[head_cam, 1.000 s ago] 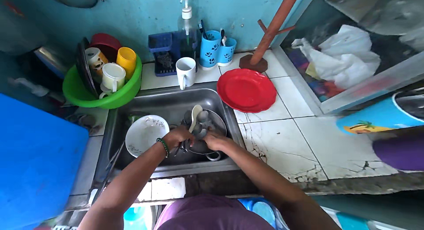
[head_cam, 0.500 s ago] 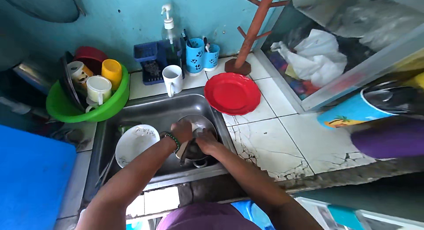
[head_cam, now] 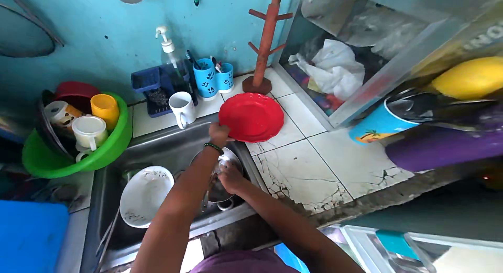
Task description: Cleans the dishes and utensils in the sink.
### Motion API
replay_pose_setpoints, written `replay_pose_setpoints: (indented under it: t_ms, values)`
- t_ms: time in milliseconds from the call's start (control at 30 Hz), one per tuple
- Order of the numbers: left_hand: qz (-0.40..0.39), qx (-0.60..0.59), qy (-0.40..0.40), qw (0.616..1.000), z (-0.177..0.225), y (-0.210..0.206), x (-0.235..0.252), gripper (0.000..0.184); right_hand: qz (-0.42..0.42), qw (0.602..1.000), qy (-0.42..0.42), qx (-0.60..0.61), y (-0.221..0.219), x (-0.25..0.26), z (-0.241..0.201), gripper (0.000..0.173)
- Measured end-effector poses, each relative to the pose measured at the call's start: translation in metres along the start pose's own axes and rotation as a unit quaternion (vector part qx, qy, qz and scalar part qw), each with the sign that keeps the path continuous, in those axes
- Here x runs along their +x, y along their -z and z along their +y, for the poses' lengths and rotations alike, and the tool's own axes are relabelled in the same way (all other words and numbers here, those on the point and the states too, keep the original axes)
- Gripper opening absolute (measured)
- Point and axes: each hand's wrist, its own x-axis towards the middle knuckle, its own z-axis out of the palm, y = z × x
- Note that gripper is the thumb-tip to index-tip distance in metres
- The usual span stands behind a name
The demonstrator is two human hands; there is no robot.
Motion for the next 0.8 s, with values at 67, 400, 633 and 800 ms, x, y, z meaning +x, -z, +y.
replay_pose_setpoints:
  t_ms: [67, 400, 633, 800]
  values:
    - [-0.006, -0.043, -0.005, 0.999, 0.007, 0.019, -0.011, 0.043, -0.008, 1.000, -0.002, -0.006, 0.002, -0.001, 0.000, 0.035]
    - [0.075, -0.041, -0.120, 0.989, 0.024, 0.189, -0.133, 0.035, -0.017, 1.000, -0.013, -0.020, 0.007, -0.003, -0.001, 0.038]
    - [0.279, 0.298, -0.321, 0.854, -0.001, 0.224, -0.165, 0.035, -0.028, 0.998, -0.027, -0.059, 0.010, 0.004, -0.005, 0.040]
    - [0.279, 0.378, -0.346, 0.812, -0.017, 0.213, -0.164, 0.025, -0.019, 0.997, -0.034, -0.059, 0.005, 0.007, -0.004, 0.050]
